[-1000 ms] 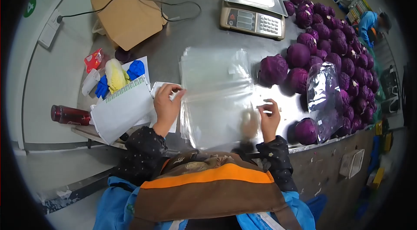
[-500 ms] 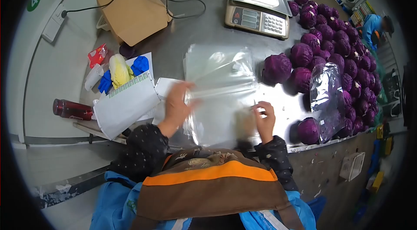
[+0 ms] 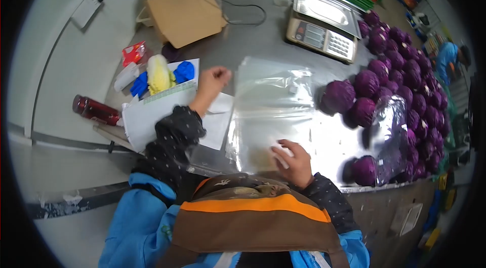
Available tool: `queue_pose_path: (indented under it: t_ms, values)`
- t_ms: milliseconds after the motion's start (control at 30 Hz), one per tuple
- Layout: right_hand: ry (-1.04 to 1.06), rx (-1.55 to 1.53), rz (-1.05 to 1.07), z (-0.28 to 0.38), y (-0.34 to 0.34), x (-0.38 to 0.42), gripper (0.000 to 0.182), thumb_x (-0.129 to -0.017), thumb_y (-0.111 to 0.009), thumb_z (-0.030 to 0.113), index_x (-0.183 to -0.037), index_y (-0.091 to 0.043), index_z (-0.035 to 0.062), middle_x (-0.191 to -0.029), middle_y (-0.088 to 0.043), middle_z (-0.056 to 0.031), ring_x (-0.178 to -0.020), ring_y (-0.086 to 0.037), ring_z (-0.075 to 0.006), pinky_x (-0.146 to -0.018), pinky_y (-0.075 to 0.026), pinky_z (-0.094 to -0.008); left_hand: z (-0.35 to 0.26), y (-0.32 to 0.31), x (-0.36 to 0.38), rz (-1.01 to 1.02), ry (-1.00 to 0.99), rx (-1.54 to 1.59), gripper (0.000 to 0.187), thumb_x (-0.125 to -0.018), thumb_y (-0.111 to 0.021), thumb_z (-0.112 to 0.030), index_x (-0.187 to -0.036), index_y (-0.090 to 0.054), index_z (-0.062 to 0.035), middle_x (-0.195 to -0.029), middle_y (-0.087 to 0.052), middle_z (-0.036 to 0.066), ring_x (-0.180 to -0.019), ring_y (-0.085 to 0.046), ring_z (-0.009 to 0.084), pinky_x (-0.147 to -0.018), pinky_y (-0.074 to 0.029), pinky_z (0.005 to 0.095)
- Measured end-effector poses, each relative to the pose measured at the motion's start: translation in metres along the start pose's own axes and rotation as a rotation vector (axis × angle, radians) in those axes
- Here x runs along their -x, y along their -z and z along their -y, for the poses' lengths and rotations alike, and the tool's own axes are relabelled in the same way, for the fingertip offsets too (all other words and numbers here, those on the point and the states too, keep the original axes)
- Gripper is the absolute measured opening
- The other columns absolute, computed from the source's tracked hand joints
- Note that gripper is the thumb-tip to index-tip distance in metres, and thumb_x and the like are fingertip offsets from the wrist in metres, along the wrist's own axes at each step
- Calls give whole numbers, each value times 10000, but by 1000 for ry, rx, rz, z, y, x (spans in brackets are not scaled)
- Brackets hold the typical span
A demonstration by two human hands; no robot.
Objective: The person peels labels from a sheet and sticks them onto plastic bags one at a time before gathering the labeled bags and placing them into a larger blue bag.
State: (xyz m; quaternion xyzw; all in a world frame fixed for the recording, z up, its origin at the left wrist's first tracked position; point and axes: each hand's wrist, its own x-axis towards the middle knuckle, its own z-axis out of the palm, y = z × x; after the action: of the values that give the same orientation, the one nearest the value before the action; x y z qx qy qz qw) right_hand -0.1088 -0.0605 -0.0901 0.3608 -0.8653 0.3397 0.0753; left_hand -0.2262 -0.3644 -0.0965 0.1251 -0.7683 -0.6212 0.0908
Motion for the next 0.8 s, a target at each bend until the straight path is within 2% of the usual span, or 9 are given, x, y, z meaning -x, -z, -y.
queue_pose_path:
  t_ms: [67, 133, 200, 267, 367, 500, 600, 733, 800]
  values:
    - [123, 156, 250, -1, -13, -22, 476, -747, -682, 201, -1202, -545, 166, -1258, -488, -116, -1171, -463, -303, -959, -384, -430, -3, 49, -32, -73, -166, -246, 192, -832, -632, -198, -838, -655, -8, -693, -641, 69, -612, -586, 147, -582, -464, 304]
    - [27, 211, 353, -27, -41, -25, 552, -794, -621, 367, -1291, -470, 179, -1378, -384, -100, -1305, -303, -313, -1072, -221, -473, -20, 104, -37, -50, -339, -859, 261, -823, -607, -283, -841, -668, -30, -764, -659, 142, -684, -631, 277, -634, -480, 399]
    - [-13, 277, 327, -43, -53, -30, 561, -832, -547, 422, -1323, -445, 170, -1430, -331, -86, -1338, -251, -318, -1098, -154, -487, -23, 137, -26, 34, -27, -1214, 315, -781, -619, -376, -831, -688, -73, -831, -661, 159, -816, -629, 323, -722, -480, 420]
    - [-63, 293, 293, -44, -61, -32, 555, -831, -553, 398, -1321, -446, 161, -1424, -339, -93, -1336, -255, -320, -1098, -154, -486, -5, 163, -8, 268, -17, -1264, 419, -736, -663, -449, -886, -683, -59, -867, -666, 148, -819, -635, 302, -729, -486, 385]
    - [-80, 290, 319, -42, -61, -33, 547, -836, -537, 397, -1318, -451, 153, -1428, -331, -93, -1342, -235, -323, -1103, -133, -486, 25, 175, 14, 294, -34, -1064, 449, -681, -730, -418, -943, -676, -57, -901, -662, 151, -844, -629, 312, -756, -482, 378]
    - [-37, 320, 253, -37, -58, -38, 529, -809, -610, 316, -1284, -486, 121, -1362, -424, -122, -1292, -336, -327, -1077, -234, -450, 20, 167, 33, 272, 0, -1060, 389, -655, -767, -279, -961, -667, -61, -898, -656, 152, -875, -622, 311, -777, -477, 390]
    - [-351, -367, -17, -11, -46, -71, 468, -709, -715, 63, -1146, -554, 16, -1076, -609, -145, -1014, -559, -321, -877, -437, -359, -38, 142, 49, 328, -76, -1030, 316, -660, -769, -240, -886, -662, -46, -834, -643, 158, -832, -618, 325, -739, -479, 387]
    - [105, -132, -189, 94, 41, -157, 525, -631, -777, 205, -1091, -577, 49, -982, -602, -142, -937, -538, -305, -841, -399, -396, -124, 81, 77, 503, -357, -913, 238, -687, -729, -224, -858, -659, -74, -796, -628, 155, -796, -610, 336, -679, -471, 416]
    - [2, 28, 82, 90, 55, -160, 392, -649, -771, 246, -963, -620, 67, -866, -601, -104, -852, -547, -306, -756, -410, -398, -140, 45, 83, 579, -373, -872, 245, -702, -715, -265, -841, -647, -75, -798, -636, 139, -784, -617, 326, -660, -472, 404]
